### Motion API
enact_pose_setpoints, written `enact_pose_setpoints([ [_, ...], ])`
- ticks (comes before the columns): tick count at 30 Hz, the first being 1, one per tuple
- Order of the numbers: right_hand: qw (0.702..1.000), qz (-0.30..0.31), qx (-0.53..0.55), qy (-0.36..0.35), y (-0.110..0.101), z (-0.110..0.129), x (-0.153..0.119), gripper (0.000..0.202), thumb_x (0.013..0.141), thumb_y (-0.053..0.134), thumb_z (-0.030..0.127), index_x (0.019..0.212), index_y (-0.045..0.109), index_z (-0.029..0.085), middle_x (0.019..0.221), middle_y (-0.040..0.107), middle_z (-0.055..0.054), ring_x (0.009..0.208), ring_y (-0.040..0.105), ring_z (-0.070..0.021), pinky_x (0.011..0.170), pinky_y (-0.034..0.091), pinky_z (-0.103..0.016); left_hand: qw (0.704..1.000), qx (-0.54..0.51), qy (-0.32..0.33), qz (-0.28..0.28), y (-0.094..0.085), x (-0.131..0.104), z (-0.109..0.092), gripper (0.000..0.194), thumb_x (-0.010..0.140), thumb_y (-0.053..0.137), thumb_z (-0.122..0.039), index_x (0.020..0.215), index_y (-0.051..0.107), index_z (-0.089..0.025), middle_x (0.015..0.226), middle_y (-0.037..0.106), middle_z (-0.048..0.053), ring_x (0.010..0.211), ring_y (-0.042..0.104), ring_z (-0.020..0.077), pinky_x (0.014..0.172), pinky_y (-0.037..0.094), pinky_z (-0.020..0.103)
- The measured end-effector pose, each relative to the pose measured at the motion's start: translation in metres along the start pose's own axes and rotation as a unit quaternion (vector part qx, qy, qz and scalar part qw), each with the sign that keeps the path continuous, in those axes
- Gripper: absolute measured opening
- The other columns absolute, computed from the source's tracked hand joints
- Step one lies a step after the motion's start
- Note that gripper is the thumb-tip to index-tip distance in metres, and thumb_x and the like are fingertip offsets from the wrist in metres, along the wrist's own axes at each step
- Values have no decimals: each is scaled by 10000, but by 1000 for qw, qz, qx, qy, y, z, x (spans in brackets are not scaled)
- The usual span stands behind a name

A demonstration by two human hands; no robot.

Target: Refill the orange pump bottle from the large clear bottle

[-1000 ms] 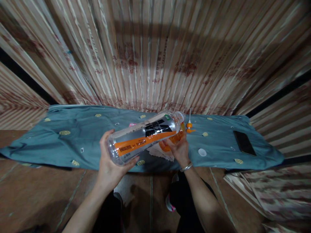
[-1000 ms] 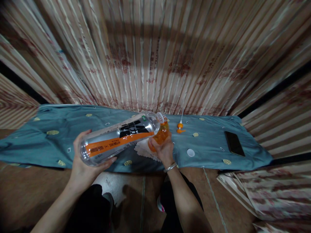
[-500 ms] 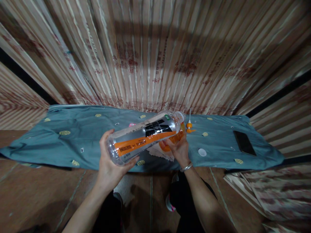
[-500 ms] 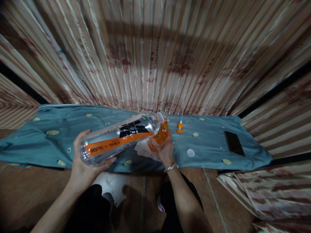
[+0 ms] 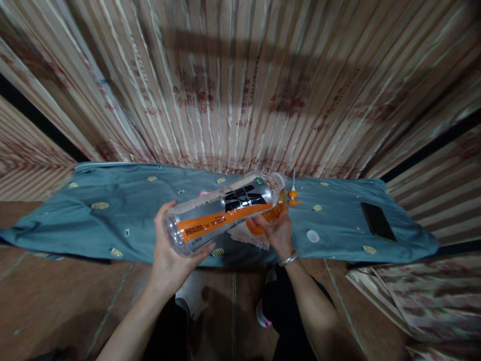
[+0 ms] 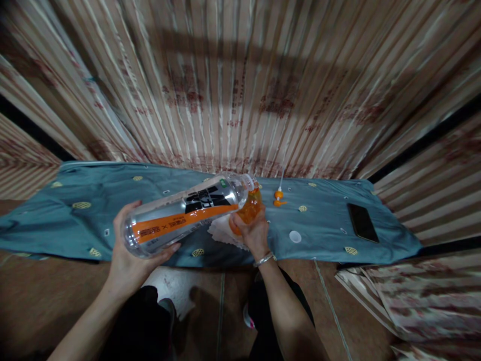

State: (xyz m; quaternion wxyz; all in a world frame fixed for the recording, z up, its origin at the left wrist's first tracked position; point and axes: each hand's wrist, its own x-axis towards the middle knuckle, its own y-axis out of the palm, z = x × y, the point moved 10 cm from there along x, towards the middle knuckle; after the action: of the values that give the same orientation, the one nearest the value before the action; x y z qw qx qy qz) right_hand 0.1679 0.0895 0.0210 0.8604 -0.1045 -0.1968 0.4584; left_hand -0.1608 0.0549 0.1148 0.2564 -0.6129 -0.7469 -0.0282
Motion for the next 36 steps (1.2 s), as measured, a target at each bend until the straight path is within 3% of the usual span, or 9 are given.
enact_pose_setpoints([
  [9, 1000, 2, -14, -8, 0, -2, 0, 724, 687, 823, 644, 1221, 570, 224, 1081, 805, -130, 1058, 778, -361, 882, 632, -484, 1000, -11, -14, -1, 0, 0, 0, 973, 568, 987, -311, 1384, 459, -320, 1199, 663, 64, 1015, 740, 306, 896, 684, 525],
  [15, 1000, 6, -12, 1, 0, -3, 0, 662, 698, 824, 616, 1186, 571, 247, 1066, 806, -103, 987, 786, -333, 894, 628, -492, 998, -31, -29, -43, -1, 0, -5, 951, 503, 976, -340, 1323, 496, -301, 1129, 656, 45, 950, 724, 289, 858, 675, 510],
  [21, 1000, 1, -7, 2, -1, 0, -1, 740, 674, 818, 620, 1236, 574, 205, 1108, 808, -161, 1054, 779, -368, 895, 626, -490, 999, -17, -27, -29, 0, 1, -6, 967, 533, 968, -376, 1342, 451, -267, 1123, 658, 46, 940, 734, 272, 843, 670, 475],
  [30, 1000, 2, -9, -12, 0, 2, 0, 713, 689, 813, 626, 1228, 573, 226, 1091, 816, -134, 1065, 783, -358, 887, 632, -466, 999, -25, -19, -31, -2, 1, -5, 953, 530, 980, -355, 1339, 479, -300, 1101, 665, 37, 910, 731, 284, 825, 679, 511],
  [36, 1000, 3, -12, -2, -1, 1, 0, 742, 670, 813, 635, 1232, 576, 213, 1117, 813, -160, 1049, 782, -366, 888, 628, -478, 1000, -6, -19, -3, 1, 0, -3, 969, 574, 973, -326, 1383, 440, -302, 1203, 649, 73, 1019, 731, 297, 911, 666, 522],
])
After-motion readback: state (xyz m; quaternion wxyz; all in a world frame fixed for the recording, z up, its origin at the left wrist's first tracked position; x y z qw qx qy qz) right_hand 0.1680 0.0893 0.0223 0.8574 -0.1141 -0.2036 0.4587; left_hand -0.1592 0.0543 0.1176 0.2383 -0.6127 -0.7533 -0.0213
